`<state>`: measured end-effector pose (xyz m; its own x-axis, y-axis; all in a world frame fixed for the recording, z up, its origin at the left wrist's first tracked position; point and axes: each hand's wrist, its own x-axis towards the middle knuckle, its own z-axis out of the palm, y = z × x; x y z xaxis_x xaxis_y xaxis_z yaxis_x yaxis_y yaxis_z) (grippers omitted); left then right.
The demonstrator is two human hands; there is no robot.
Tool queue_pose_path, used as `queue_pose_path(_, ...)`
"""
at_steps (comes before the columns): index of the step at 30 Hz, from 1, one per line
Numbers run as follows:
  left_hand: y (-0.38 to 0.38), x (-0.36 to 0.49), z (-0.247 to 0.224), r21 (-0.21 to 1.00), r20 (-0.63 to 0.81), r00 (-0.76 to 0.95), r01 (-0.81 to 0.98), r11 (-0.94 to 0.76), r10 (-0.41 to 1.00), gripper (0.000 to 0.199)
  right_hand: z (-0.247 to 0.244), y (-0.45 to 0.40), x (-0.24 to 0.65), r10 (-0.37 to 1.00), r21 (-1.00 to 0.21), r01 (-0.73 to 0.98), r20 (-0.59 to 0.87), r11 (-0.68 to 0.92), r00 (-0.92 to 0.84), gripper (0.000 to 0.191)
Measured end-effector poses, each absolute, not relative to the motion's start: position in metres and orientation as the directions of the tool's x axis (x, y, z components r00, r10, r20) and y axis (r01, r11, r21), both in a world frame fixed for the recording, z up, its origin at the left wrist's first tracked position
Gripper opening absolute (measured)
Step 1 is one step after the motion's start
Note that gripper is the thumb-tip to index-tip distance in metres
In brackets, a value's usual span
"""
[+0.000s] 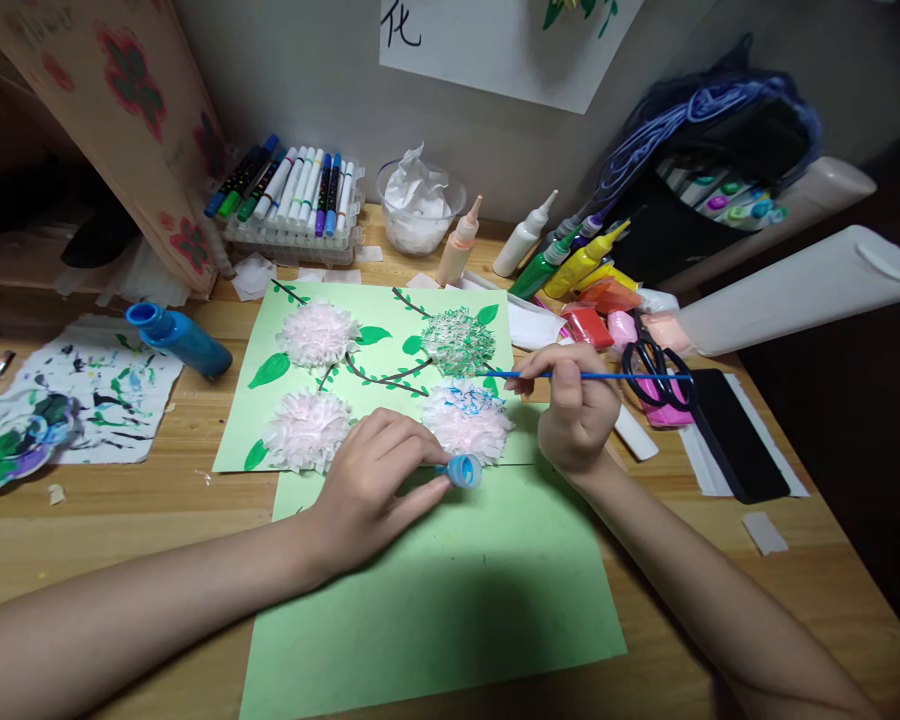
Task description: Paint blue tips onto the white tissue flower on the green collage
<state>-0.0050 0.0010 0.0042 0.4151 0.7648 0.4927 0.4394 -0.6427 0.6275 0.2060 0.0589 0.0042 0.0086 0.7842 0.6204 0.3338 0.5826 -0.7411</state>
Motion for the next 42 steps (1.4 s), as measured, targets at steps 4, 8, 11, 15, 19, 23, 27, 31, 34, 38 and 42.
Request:
queue_pose_path(4, 0.001, -0.005, 0.003, 0.631, 0.493, 0.419, 0.431, -0.645, 0.763, 0.006, 0.004, 0.065, 0.207, 0.853, -0.823, 0.281, 0.521, 0.495, 0.023, 0.034)
queue_pose_path(8, 0.001, -0.005, 0.004, 0.634, 0.491, 0.418, 0.431, -0.642, 0.765, 0.007, 0.007, 0.071, 0.210, 0.885, -0.880, 0.172, 0.460, 0.443, 0.072, 0.035)
queue_pose_path(11, 0.001, -0.005, 0.005, 0.630, 0.493, 0.417, 0.433, -0.644, 0.763, 0.006, 0.009, 0.074, 0.211, 0.893, -0.905, 0.078, 0.426, 0.419, 0.143, 0.033)
queue_pose_path(15, 0.001, -0.005, 0.004, 0.636, 0.485, 0.415, 0.436, -0.637, 0.769, 0.006, 0.008, 0.074, 0.211, 0.919, -0.922, 0.092, 0.385, 0.377, 0.088, 0.031)
queue_pose_path(19, 0.001, -0.006, 0.003, 0.634, 0.490, 0.418, 0.431, -0.642, 0.765, 0.006, 0.009, 0.073, 0.212, 0.911, -0.910, 0.137, 0.404, 0.391, 0.080, 0.034)
queue_pose_path(23, 0.001, -0.006, 0.002, 0.638, 0.482, 0.429, 0.425, -0.642, 0.764, 0.007, 0.008, 0.074, 0.211, 0.900, -0.906, 0.111, 0.419, 0.408, 0.117, 0.034)
queue_pose_path(27, 0.001, -0.006, 0.001, 0.645, 0.476, 0.420, 0.430, -0.631, 0.773, 0.006, 0.006, 0.075, 0.210, 0.921, -0.925, 0.103, 0.376, 0.367, 0.097, 0.031)
queue_pose_path(31, 0.000, -0.006, 0.000, 0.647, 0.475, 0.411, 0.436, -0.626, 0.778, 0.007, 0.026, 0.071, 0.206, 0.869, -0.892, -0.005, 0.438, 0.451, 0.228, 0.023)
queue_pose_path(34, 0.000, -0.007, 0.000, 0.647, 0.479, 0.403, 0.438, -0.624, 0.780, 0.008, 0.054, 0.058, 0.200, 0.811, -0.825, -0.084, 0.522, 0.559, 0.263, 0.026)
queue_pose_path(38, 0.000, -0.006, 0.002, 0.642, 0.485, 0.400, 0.441, -0.627, 0.778, 0.010, 0.076, 0.036, 0.194, 0.705, -0.707, -0.033, 0.698, 0.706, 0.126, 0.035)
queue_pose_path(42, 0.001, -0.006, 0.003, 0.631, 0.484, 0.416, 0.444, -0.636, 0.770, 0.011, 0.073, 0.021, 0.196, 0.644, -0.651, 0.033, 0.742, 0.759, -0.185, 0.039)
